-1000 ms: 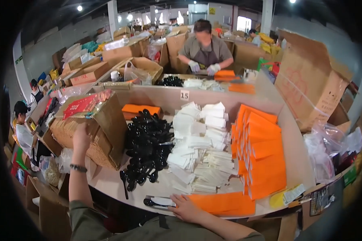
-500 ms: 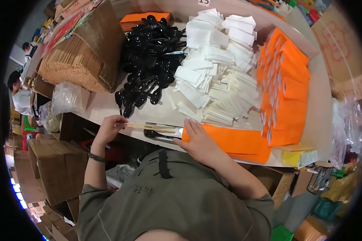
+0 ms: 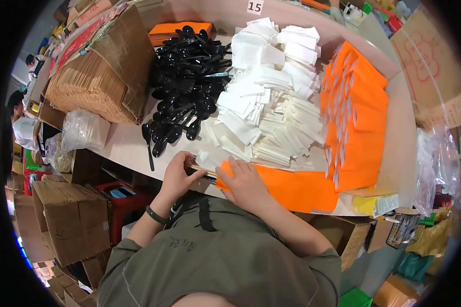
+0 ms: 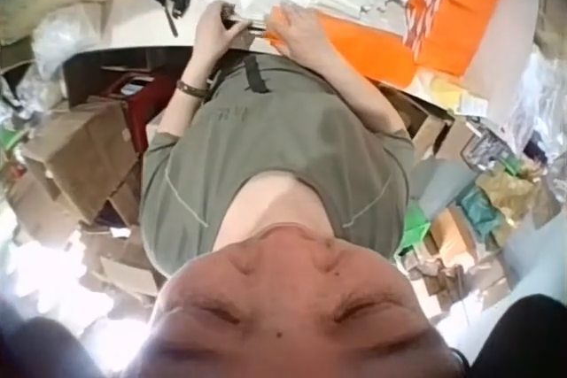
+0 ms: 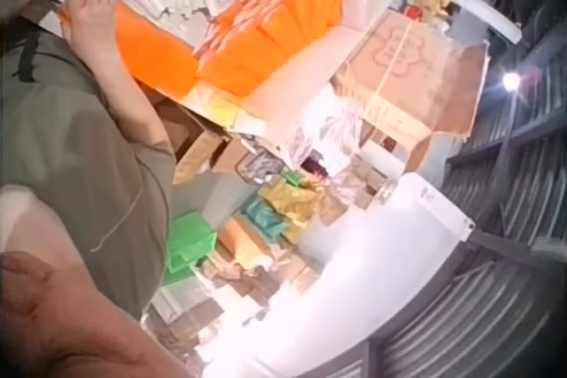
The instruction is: Packaging plastic spoons and chopsticks into plastic sleeves for disposable cutlery sets.
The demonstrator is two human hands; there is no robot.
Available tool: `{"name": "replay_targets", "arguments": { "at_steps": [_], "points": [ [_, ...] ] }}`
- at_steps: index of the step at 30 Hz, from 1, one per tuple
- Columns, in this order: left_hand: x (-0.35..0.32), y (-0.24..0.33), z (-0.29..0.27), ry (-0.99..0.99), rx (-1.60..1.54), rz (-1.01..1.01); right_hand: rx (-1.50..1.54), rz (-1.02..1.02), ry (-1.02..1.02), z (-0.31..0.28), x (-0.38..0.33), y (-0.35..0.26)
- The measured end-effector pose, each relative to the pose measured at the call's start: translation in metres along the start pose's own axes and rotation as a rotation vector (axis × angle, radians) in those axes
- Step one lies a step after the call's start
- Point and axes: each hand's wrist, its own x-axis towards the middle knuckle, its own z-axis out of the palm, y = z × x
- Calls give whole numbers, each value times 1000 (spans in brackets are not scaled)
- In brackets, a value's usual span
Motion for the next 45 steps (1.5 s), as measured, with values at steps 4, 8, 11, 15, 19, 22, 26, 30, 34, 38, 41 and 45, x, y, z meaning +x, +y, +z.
{"name": "replay_targets", "arguments": {
  "at_steps": [4, 8, 11, 15, 19, 22, 26, 30, 34, 38, 41, 45],
  "points": [
    [-4, -11, -1, 117, 344, 261, -7, 36, -44, 2, 2, -1],
    [-2, -18, 2, 145, 295, 346, 27, 46, -42, 0, 9, -2],
    [-3, -35, 8, -39, 66, 183, 81, -22, -70, 2, 15, 2],
    [4, -31, 16, 56, -189, 109, 234, 10, -60, 3, 15, 0],
    [9, -12, 13, 285, 146, 224, 80, -6, 27, -4, 13, -10],
    [9, -7, 10, 341, 249, 183, 73, 89, 65, 2, 5, -10],
    [8, -2, 15, 242, 182, 129, 40, 56, 93, 2, 7, -9],
    [-2, 16, 36, -219, -369, 59, 109, 3, 109, 4, 7, -5],
    [-13, 24, 11, -289, -370, 37, 161, -27, 75, -16, 7, -6],
    [-5, 36, -18, 58, 507, 744, 107, -45, 19, -28, 3, -3],
    [3, 22, -5, -65, 559, 742, 33, -250, 47, -38, 15, -5],
    [24, 23, -19, -114, 389, 356, 33, 165, 116, -111, -6, 102]
  ]
}}
